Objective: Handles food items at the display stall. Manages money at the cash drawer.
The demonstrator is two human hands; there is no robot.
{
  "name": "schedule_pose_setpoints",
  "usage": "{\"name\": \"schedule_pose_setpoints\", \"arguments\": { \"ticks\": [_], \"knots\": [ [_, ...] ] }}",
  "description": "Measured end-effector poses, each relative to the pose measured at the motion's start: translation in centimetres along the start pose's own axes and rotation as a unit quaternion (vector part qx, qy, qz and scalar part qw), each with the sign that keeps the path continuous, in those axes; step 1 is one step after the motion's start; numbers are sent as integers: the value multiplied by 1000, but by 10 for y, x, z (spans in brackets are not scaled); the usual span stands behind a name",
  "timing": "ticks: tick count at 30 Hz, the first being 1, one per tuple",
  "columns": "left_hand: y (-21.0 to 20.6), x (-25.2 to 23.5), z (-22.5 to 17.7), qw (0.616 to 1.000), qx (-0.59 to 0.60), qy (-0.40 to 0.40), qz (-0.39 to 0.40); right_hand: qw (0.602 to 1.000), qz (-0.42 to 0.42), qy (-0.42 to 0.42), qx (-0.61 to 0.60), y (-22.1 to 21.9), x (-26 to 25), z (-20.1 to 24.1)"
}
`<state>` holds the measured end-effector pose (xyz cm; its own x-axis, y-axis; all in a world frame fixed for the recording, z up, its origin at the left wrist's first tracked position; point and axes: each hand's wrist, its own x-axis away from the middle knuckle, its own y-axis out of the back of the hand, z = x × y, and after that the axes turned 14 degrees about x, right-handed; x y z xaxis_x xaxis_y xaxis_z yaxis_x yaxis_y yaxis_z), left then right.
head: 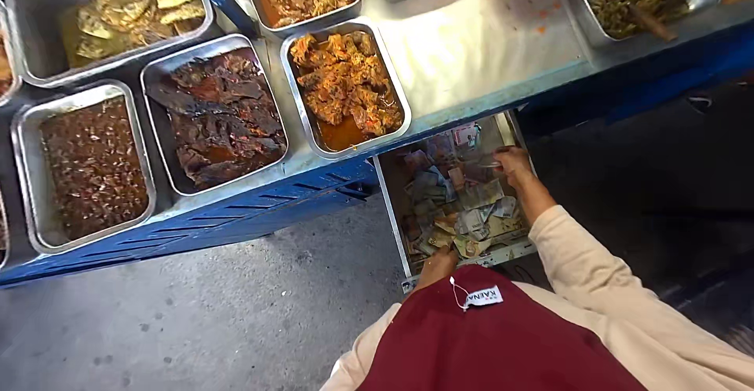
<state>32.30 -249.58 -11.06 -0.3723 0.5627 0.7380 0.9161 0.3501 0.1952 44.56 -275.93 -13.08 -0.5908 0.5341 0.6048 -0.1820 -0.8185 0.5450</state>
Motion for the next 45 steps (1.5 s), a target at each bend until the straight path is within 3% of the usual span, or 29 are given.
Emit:
{"name": "schedule_pose_setpoints", "arguments": {
  "ticks": [6, 15, 21, 28, 30, 33, 36, 39, 41, 45],
  "knots": [
    [5, -3, 4, 1000, -7, -6, 13, 999, 22, 3, 29, -7, 30, -48],
    [4, 1, 4, 1000, -7, -25, 4, 994, 34, 35, 95, -11, 44, -62],
    [2, 2, 6, 999, -16, -37, -7, 994, 40, 53, 82, -13, 41, -40],
    [3, 6, 4, 998, -26, -50, -14, 997, -31, 43, -48, -21, 1, -10],
    [3, 7, 4, 998, -27, -56, -15, 995, -67, 47, 64, -22, 0, -4],
    [5, 8, 3, 998, -32, -54, -9, 959, -88, 149, 224, -36, 36, 8],
    [9, 11, -1, 998, -34, -48, 4, 894, 18, 286, 344, -84, 56, -3],
    [10, 12, -3, 998, -35, -44, 6, 815, 59, 302, 491, -128, 53, -15],
    [10, 11, -1, 998, -37, -44, 5, 818, 73, 262, 507, -137, 51, -13],
    [11, 8, -3, 998, -47, -43, 6, 882, 69, 233, 404, -109, 67, 6]
  ]
}}
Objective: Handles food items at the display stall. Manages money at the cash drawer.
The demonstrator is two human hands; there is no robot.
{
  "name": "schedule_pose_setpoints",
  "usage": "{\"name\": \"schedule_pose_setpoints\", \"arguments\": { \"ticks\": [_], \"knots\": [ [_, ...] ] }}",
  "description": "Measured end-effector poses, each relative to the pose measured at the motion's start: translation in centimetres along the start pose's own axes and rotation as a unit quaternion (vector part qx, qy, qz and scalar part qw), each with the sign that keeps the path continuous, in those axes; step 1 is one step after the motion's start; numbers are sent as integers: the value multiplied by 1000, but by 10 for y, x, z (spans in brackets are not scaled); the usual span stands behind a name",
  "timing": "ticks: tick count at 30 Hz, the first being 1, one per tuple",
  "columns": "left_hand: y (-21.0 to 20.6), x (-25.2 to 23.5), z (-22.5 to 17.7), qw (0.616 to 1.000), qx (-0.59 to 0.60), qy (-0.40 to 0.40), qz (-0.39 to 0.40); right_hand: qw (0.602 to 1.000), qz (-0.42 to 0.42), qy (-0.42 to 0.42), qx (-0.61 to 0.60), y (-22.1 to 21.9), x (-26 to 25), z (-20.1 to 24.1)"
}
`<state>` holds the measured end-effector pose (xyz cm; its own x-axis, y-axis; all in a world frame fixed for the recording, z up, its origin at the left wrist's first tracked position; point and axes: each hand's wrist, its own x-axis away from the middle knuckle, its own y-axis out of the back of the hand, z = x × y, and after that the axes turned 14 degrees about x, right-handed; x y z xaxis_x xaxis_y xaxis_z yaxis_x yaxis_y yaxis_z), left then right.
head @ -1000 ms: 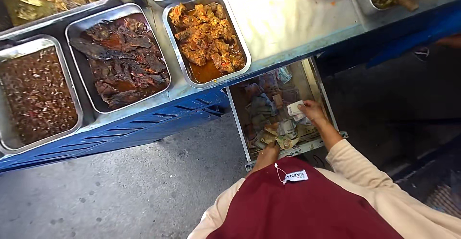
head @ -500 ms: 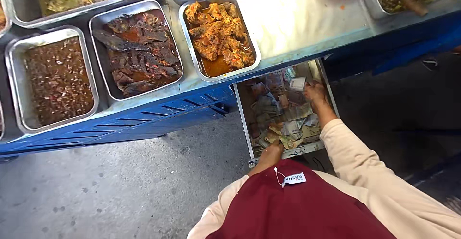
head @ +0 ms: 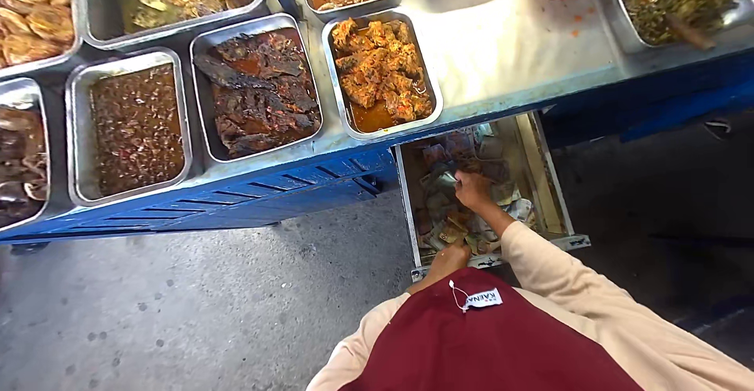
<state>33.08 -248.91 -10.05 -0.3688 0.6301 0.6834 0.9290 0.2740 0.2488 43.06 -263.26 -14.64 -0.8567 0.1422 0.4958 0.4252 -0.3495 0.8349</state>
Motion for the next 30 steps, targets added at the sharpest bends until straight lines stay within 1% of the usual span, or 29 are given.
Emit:
{"name": "schedule_pose_setpoints", "arguments": {
  "ticks": [2, 4, 6, 8, 11, 14, 16, 17, 18, 19, 20, 22, 23, 24, 25, 26, 27, 28, 29, 30],
  "knots": [
    [2, -3, 1, 1000, -2, -20, -15, 993, -31, -30, -106, 18, 14, -12],
    [11, -8, 1, 999, 1, -41, -27, 970, -32, -73, -230, 29, 20, -32],
    [25, -12, 0, 996, 2, -64, -58, 919, -51, -106, -376, 40, 26, -49],
    [48, -20, -5, 990, -6, -85, -111, 878, -63, -110, -462, 59, 32, -60],
    [96, -41, -14, 985, -22, -72, -154, 860, -66, -71, -501, 91, 31, -65],
    [134, -70, -10, 984, -49, -56, -160, 857, -69, -35, -510, 116, 22, -53],
    [144, -84, -9, 983, -52, -55, -167, 865, -69, -10, -497, 132, 18, -38],
    [144, -88, -8, 980, -51, -67, -183, 874, -72, 5, -481, 136, 16, -32],
    [140, -88, -9, 973, -46, -85, -210, 885, -78, 21, -459, 140, 15, -25],
    [135, -84, -10, 960, -33, -112, -255, 895, -82, 39, -436, 143, 14, -16],
    [130, -75, -10, 939, -11, -144, -313, 904, -84, 62, -415, 147, 12, -3],
    [117, -45, -6, 883, 58, -203, -419, 915, -84, 115, -377, 150, 12, 26],
    [114, -21, -7, 869, 144, -195, -431, 918, -76, 146, -362, 151, 15, 43],
    [116, 6, -4, 844, 264, -179, -431, 918, -58, 186, -345, 152, 18, 61],
    [120, 34, 4, 789, 401, -182, -428, 914, -27, 234, -329, 152, 22, 82],
    [126, 62, 18, 717, 509, -209, -429, 908, 5, 285, -308, 149, 24, 106],
    [133, 86, 36, 654, 560, -256, -440, 899, 39, 334, -282, 141, 25, 133],
    [140, 109, 54, 611, 571, -299, -459, 889, 73, 375, -253, 130, 29, 163],
    [145, 135, 68, 585, 572, -321, -477, 880, 104, 405, -226, 117, 37, 195],
    [149, 161, 81, 559, 573, -322, -505, 872, 125, 428, -203, 103, 48, 230]
  ]
}}
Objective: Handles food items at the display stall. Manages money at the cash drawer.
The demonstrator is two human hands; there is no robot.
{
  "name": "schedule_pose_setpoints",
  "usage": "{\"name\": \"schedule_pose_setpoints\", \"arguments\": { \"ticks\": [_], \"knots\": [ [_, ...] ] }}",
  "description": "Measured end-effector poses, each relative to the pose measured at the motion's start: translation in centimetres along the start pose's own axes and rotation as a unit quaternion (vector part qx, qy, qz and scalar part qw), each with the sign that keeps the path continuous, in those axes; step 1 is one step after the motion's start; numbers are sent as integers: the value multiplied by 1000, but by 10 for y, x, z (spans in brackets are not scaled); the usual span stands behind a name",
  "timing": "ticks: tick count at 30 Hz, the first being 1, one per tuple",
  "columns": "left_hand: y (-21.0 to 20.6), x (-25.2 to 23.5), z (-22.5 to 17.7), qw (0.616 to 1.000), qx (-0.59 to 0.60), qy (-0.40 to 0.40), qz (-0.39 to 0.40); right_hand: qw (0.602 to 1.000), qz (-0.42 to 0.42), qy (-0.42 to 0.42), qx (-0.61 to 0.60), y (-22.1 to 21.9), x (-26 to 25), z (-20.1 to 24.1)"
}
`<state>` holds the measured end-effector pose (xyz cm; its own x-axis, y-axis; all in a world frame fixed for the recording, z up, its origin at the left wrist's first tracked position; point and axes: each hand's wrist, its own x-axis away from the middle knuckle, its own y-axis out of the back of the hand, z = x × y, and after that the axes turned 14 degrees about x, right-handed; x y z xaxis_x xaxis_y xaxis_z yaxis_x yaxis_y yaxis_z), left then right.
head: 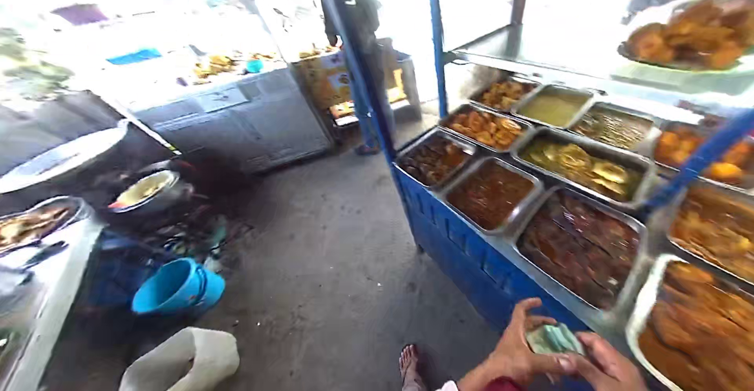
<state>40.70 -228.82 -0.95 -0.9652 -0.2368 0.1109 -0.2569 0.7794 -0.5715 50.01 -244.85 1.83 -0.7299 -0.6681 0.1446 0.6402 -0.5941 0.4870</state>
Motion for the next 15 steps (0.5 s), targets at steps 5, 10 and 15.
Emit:
{"name": "schedule_pose_setpoints", "arguments": {
  "ticks": [5, 10, 15],
  "knots": [
    [147, 22, -103, 979, -43, -82, -182, 996, 65, 51, 32, -144, -105, 105],
    [286, 44, -226, 963, -180, -73, -190, 975, 201, 50, -78, -269, -211, 195],
    [390, 40, -316, 961, -177, -91, -192, 946, 302, 68, -100, -347, -314, 272]
  ]
}}
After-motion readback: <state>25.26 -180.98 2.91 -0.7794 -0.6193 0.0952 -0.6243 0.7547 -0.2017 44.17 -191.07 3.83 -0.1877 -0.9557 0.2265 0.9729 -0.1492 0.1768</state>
